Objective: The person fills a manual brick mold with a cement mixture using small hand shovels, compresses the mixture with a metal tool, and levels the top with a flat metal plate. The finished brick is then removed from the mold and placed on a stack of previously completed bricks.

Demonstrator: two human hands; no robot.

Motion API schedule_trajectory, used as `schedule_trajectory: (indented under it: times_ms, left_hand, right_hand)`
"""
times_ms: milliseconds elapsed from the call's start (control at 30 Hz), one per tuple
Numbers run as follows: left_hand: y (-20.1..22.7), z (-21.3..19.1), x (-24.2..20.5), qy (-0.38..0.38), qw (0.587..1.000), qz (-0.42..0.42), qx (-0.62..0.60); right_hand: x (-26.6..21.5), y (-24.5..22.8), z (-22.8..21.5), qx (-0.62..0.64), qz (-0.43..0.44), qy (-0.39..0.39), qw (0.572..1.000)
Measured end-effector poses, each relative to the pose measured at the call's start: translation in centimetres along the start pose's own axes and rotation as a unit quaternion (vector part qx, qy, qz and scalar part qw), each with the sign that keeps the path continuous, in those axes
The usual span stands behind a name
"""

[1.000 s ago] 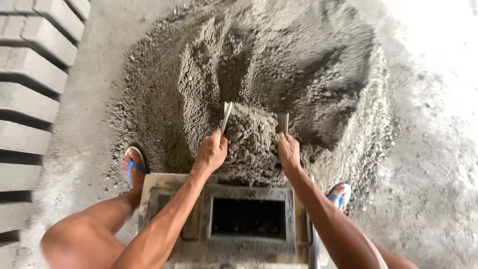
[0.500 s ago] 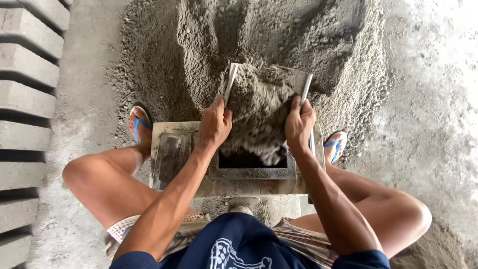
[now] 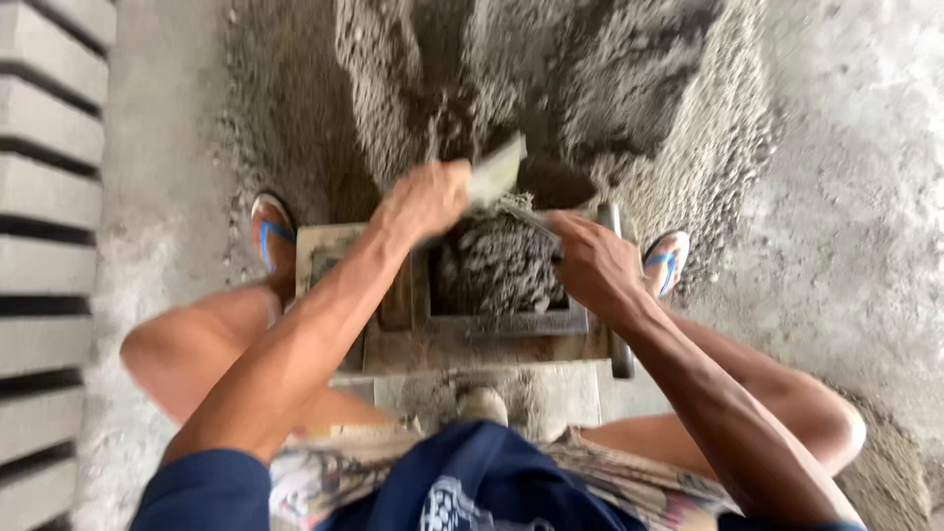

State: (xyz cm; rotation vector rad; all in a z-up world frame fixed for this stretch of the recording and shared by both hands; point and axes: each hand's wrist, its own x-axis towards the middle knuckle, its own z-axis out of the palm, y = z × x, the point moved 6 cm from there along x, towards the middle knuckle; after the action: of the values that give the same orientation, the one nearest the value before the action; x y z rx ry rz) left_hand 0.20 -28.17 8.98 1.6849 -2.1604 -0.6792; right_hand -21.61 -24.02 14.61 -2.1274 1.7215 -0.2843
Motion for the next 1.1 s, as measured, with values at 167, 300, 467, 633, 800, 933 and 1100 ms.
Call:
schedule_trajectory:
  times_ms: [167,300,467,633,800,933,1100]
  left_hand:
    - [5.1,-1.8,-3.3,-0.188,0.974,0.099,0.076]
    - [5.0,-1.4,-5.3,-0.187,0.971,0.136,0.063]
    - [4.8,-3.3,-5.0,-0.181,0.978,0.094,-0.033]
    - [-4.3,-2.4,1.9,-0.090,0.978,-0.176,-0.066]
    - [-7.8,-0.2,3.6,-0.087,0.951,-0.282,-0.094]
    - [-7.2,-1.8,1.1,-0.077,0.935,-0.330,-0.100]
    - [-3.3,-3.9,-3.0,-0.040,0.928,-0.353,-0.112]
  right_hand:
    - [-5.4,-2.4,-4.2,-0.044,-0.290,-0.097,0.951]
    - [-5.7,-1.6,0.9,-0.117,-0.406,-0.134,0.896]
    - [-0.9,0.1,1.3,-0.023,-0.145,-0.227,0.963]
    - [9.4,7.8,0.7,-0.086,0.023,-0.181,0.979]
    - [15.5,9.5,8.6,-0.041,0.025,-0.285,0.957]
    - [16.3,2.2,12.6,-0.014,-0.042,-0.348,0.936]
    - [14.6,-2.0,9.2,-0.047,-0.068,-0.362,0.928]
